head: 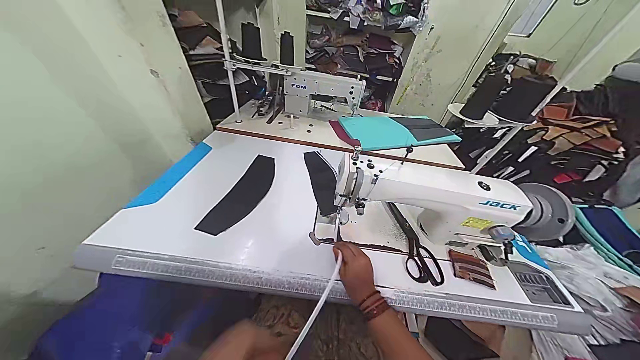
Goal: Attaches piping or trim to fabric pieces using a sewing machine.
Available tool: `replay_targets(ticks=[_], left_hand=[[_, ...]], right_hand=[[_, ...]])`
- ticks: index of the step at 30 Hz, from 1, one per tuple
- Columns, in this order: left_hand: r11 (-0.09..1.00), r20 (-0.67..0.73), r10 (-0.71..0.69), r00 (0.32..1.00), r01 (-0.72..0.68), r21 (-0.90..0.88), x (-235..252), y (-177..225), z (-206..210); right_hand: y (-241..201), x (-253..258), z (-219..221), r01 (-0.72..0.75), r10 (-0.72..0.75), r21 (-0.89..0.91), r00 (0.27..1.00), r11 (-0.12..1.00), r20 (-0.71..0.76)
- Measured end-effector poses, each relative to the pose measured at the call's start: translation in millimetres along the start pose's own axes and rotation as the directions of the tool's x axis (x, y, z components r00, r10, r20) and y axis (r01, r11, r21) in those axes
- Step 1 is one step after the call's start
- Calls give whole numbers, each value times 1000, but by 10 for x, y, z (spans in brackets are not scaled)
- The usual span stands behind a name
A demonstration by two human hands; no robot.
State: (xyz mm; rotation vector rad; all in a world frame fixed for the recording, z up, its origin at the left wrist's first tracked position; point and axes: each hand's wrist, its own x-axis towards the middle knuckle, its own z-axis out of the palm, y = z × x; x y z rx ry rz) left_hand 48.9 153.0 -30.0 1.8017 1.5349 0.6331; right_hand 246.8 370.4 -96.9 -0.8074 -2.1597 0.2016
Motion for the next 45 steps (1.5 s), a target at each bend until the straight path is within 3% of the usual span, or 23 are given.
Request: replay_targets(ticks=[2, 5, 7, 11, 17, 20, 22, 23, 25, 27, 28, 30, 33, 36, 38, 40, 42, 45], left_hand=[[966, -288, -208, 935, 243, 92, 384, -207, -380], [896, -558, -272, 784, 418, 149, 1039, -703, -912], [828, -591, -310, 745, 517, 216, 1356, -923, -1114], [704, -567, -353, 744, 611, 362, 1602, -1082, -1187], [678, -560, -422, 713, 658, 326, 1588, -1054, -1286], [752, -606, -348, 715, 599, 276, 1501, -1027, -1288], [820, -594, -221, 774, 477, 317, 1375, -881, -1145], [835, -519, -210, 828, 429, 346, 1294, -752, -1041], [820, -213, -340, 916, 400, 410, 1163, -421, -863], [811, -3, -407, 914, 362, 460, 1130, -227, -706], [814, -12, -388, 922, 349, 465, 1161, -196, -648], [824, -174, -265, 948, 317, 470, 1317, -287, -563], [845, -371, -103, 923, 278, 457, 1637, -606, -474], [879, -227, -108, 968, 199, 434, 1738, -693, -418], [910, -149, 26, 988, 39, 413, 1646, -639, -289], [899, -161, 203, 966, -119, 420, 1525, -578, -53], [862, -206, 311, 928, -184, 472, 1468, -542, 189], [853, -261, 309, 914, -146, 501, 1551, -457, 354]], right_hand=[[31, -6, -26, -18, 19, 47, 1000, 999, -21], [63, -50, -23, -20, 26, 109, 998, 994, -59], [70, -91, -42, -44, 55, 148, 996, 988, -76], [82, -136, -84, -128, 152, 220, 984, 967, -96], [94, -148, -33, -99, 120, 178, 987, 979, -110], [92, -147, -38, -112, 136, 204, 985, 973, -106], [97, -148, -56, -124, 152, 227, 982, 966, -109], [100, -148, -61, -126, 156, 236, 981, 963, -113], [98, -135, -60, -133, 164, 243, 980, 961, -112], [82, -142, -61, -142, 169, 241, 981, 960, -92], [83, -145, -66, -141, 164, 232, 983, 962, -81], [92, -143, -60, -122, 140, 208, 987, 970, -74], [99, -142, -58, -111, 130, 214, 989, 971, -75], [121, -148, -96, -135, 167, 295, 982, 946, -89], [144, -167, -112, -148, 199, 374, 975, 915, -101], [157, -181, -108, -143, 211, 439, 971, 887, -110], [155, -190, -87, -118, 190, 445, 974, 888, -121], [159, -190, -68, -43, 99, 353, 985, 935, -143]])
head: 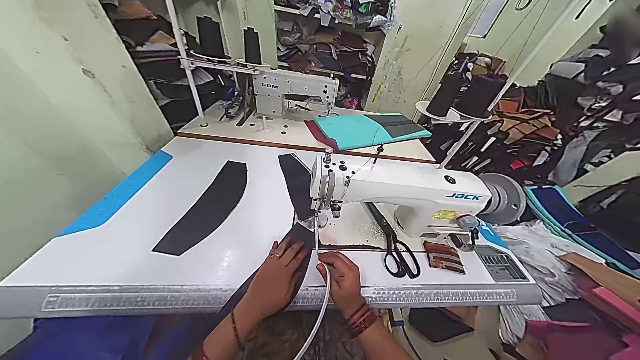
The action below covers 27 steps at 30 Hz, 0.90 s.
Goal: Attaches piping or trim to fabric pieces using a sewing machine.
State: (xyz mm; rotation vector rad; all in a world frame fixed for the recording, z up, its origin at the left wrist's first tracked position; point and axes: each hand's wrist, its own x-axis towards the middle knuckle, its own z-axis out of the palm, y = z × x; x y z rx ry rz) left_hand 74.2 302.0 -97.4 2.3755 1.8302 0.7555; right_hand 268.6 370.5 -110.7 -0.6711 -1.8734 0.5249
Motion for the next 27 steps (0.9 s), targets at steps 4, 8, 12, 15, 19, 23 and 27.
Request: replay_targets(ticks=[4, 8, 12, 15, 19, 23, 27], left_hand=[[998, 44, -58, 997, 58, 1, 197, 24, 22], [999, 69, -36, 997, 37, -1, 317, -63, 37], [999, 69, -46, 997, 46, 1, 342, -78, 50], [999, 57, -43, 997, 42, 16, 332, -84, 69], [998, 98, -64, 993, 63, 18, 348, -77, 46], [998, 96, -52, 994, 50, 23, 366, -89, 43], [997, 118, -69, 991, 67, 28, 421, -104, 29]], right_hand=[[-5, -24, 1, 97, -93, -121, 995, 988, 41], [-19, -50, 15, 187, -173, -197, 981, 962, 88], [-24, -56, 14, 216, -194, -222, 974, 951, 119], [-24, -65, 16, 242, -212, -236, 966, 941, 145], [-28, -64, 22, 255, -220, -251, 962, 934, 159], [-45, -67, 21, 268, -225, -269, 958, 925, 180], [-43, -70, 23, 265, -219, -281, 958, 922, 185]])
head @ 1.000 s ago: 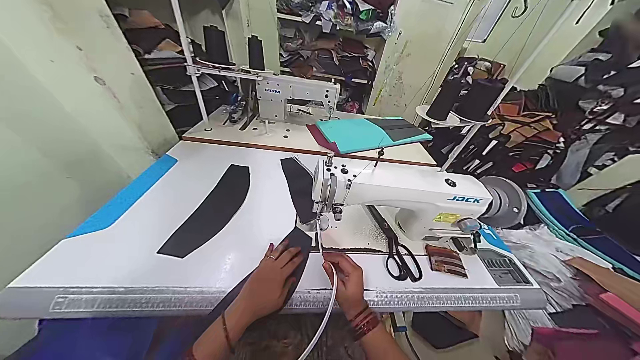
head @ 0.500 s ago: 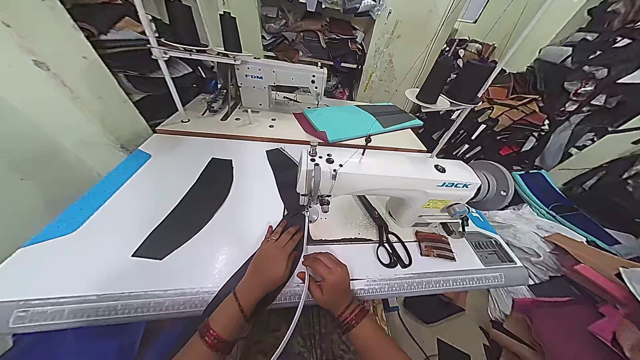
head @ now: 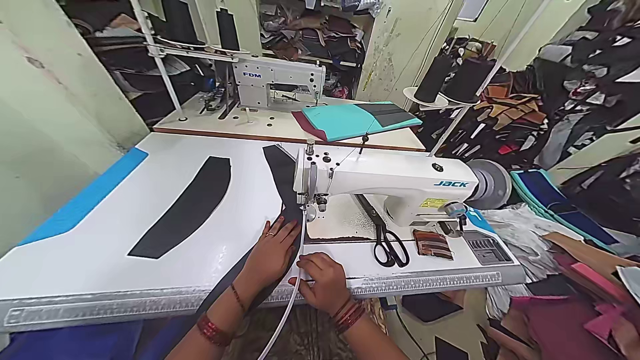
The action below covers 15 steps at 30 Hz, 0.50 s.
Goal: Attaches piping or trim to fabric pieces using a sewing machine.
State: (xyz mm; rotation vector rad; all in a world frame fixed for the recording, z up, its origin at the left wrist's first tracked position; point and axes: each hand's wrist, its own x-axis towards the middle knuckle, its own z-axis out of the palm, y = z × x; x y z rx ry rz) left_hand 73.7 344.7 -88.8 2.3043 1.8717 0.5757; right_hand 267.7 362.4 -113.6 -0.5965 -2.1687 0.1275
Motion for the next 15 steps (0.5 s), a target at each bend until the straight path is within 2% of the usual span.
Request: replay_targets(ticks=[8, 13, 15], left_hand=[[1000, 23, -9, 1000, 9, 14, -7, 14, -52], [997, 167, -74, 983, 71, 24, -28, 36, -150], [997, 175, -73, 982, 72, 15, -44, 29, -155]], right_hand=[[-11, 4, -13, 14, -14, -14, 1000, 1000, 24], [-10, -3, -7, 16, -16, -16, 1000, 1000, 27], [-9, -6, -5, 15, -14, -20, 999, 1000, 36]])
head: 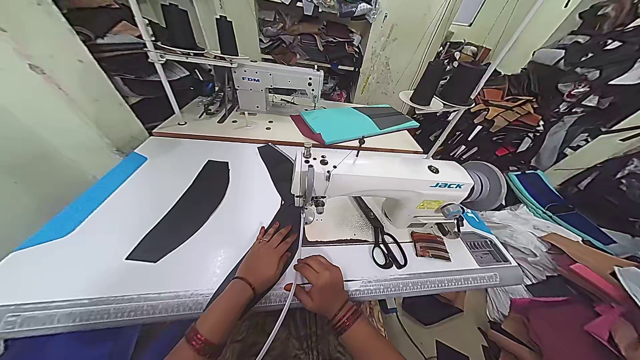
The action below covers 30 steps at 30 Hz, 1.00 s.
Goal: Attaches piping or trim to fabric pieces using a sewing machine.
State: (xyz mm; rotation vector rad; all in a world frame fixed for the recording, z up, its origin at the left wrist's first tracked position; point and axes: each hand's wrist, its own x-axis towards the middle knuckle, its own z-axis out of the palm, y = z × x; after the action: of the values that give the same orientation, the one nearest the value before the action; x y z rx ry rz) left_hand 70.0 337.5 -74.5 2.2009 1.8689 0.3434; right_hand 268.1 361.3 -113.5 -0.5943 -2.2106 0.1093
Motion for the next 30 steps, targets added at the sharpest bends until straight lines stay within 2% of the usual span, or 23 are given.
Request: replay_targets(ticks=[5, 30], left_hand=[[1000, 46, -16, 999, 16, -6, -15, 2, -20], [999, 12, -13, 1000, 13, -38, -68, -6, -35]], right_hand=[[1, 11, -5, 7, -7, -1, 1000, 1000, 10], [8, 5, 1, 23, -23, 0, 1000, 1000, -16]])
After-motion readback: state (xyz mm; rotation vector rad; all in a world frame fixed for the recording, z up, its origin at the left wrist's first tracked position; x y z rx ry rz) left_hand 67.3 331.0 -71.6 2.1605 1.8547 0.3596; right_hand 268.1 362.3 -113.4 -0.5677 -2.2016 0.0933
